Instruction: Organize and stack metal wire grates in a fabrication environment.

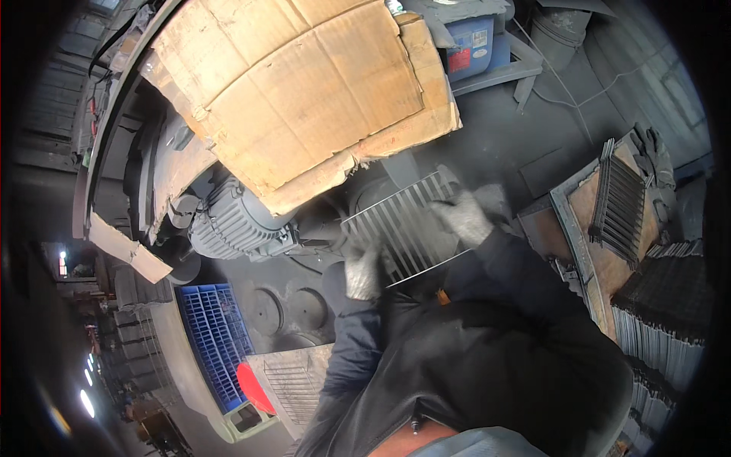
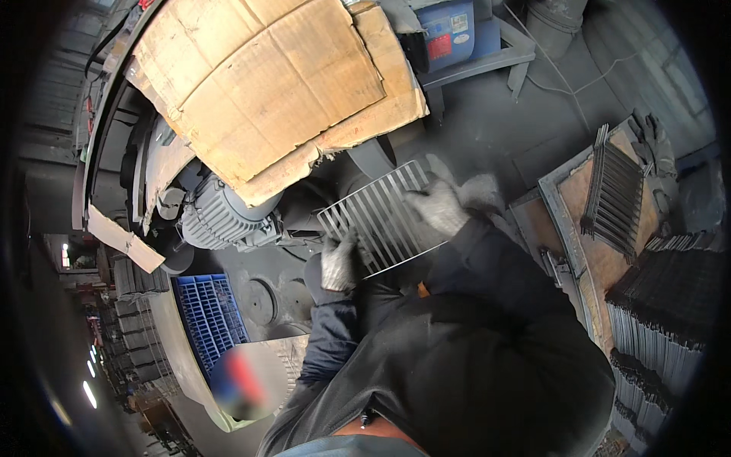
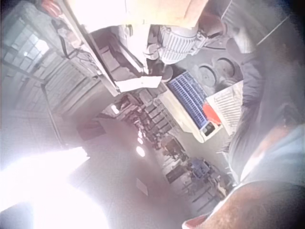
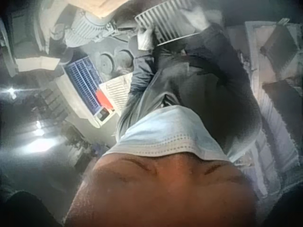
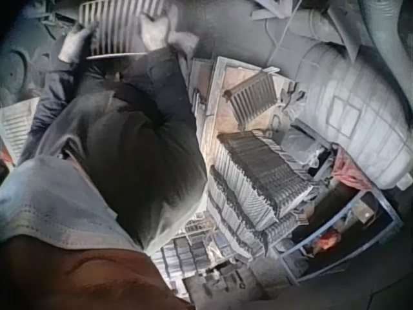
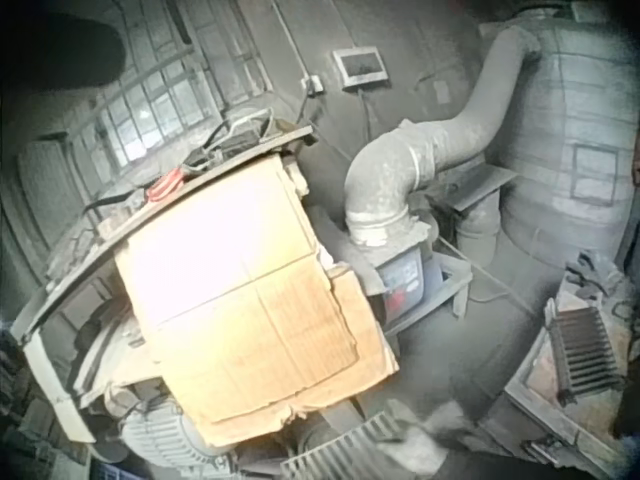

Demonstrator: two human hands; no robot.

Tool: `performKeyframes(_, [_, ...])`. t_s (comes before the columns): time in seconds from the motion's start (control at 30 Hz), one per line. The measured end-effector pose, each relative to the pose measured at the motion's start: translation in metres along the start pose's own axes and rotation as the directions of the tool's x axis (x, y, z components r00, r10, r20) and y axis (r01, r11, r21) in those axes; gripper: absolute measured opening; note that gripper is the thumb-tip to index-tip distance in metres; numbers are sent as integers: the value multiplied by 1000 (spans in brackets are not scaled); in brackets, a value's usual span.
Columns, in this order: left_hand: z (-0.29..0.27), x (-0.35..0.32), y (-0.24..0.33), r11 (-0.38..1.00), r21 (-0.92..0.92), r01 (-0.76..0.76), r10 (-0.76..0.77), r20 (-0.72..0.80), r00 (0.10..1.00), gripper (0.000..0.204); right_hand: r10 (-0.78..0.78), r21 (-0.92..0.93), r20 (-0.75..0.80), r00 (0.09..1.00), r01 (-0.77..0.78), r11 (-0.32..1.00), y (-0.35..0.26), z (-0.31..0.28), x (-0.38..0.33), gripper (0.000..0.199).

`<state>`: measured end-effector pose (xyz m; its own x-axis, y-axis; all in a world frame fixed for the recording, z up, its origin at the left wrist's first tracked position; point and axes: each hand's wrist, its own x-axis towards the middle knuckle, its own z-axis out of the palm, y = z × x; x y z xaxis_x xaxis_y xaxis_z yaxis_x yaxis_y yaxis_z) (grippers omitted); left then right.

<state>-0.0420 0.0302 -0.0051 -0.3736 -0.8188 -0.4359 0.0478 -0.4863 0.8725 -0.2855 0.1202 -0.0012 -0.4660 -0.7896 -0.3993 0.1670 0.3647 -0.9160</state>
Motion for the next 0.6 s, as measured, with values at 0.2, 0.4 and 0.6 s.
performKeyframes(0.2, [30, 5, 16, 970, 171, 170, -176, 20, 984, 27, 2, 255, -40, 999, 8, 967, 39, -37, 10, 35])
performKeyframes(0.4, [69, 10, -12, 996, 17, -93, 89, 147, 985, 24, -46, 272, -135, 990, 81, 959, 4, -80, -16, 33])
performKeyframes(0.6, [-21, -1, 17, 986, 21, 166, -164, -65, 984, 25, -35, 19, 35, 999, 34, 999, 17, 9, 16, 35])
